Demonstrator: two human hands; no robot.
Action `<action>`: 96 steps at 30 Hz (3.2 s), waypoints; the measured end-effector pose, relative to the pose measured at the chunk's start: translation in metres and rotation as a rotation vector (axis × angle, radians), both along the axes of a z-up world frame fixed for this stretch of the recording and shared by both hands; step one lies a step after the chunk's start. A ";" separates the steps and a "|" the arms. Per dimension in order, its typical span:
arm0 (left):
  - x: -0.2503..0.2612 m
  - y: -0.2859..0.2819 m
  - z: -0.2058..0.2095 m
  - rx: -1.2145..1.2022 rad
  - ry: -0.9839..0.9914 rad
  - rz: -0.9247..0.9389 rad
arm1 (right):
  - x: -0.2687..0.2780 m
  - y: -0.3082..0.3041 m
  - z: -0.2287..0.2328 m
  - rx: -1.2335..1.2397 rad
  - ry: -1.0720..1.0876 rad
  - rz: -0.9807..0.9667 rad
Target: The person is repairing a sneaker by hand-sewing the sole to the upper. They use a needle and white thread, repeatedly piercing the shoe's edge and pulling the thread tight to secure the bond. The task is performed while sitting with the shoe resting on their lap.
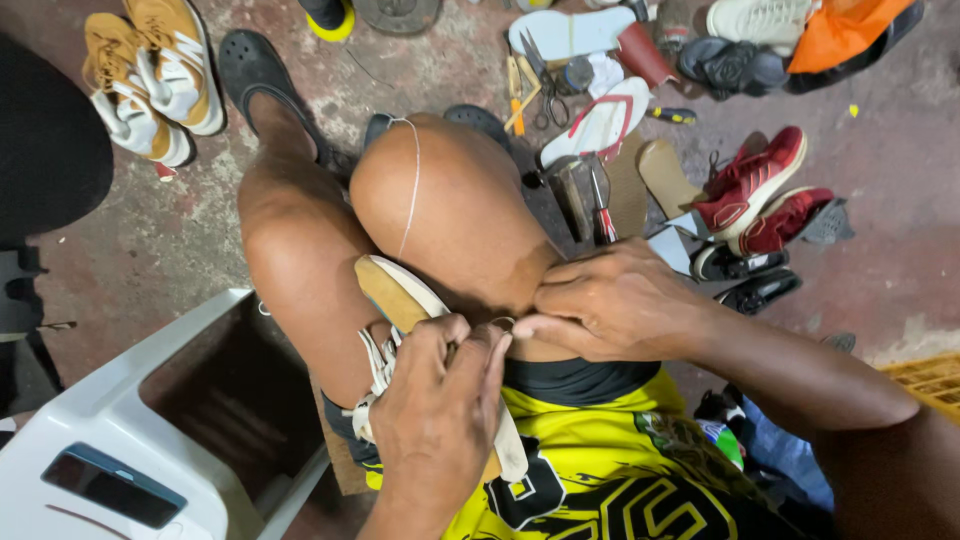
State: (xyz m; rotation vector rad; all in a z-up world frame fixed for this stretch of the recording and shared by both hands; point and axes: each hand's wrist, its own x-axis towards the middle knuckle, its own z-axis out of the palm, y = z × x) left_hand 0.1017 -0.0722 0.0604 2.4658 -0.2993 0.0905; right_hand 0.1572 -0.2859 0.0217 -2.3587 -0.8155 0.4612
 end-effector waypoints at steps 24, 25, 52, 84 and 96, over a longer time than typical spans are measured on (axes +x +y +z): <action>-0.026 0.035 -0.014 -0.971 0.629 0.155 | -0.008 0.017 -0.001 0.513 0.550 0.082; -0.023 0.030 -0.010 -0.860 0.612 0.125 | -0.008 0.015 -0.002 0.543 0.641 0.061; -0.011 0.007 -0.001 -0.444 0.363 0.102 | -0.012 0.020 0.031 0.263 0.345 -0.113; -0.031 0.012 -0.011 -0.355 0.082 0.056 | -0.041 0.019 -0.006 0.340 0.256 -0.168; -0.128 0.049 -0.062 -0.329 0.154 0.426 | -0.030 0.023 0.004 0.564 0.804 -0.423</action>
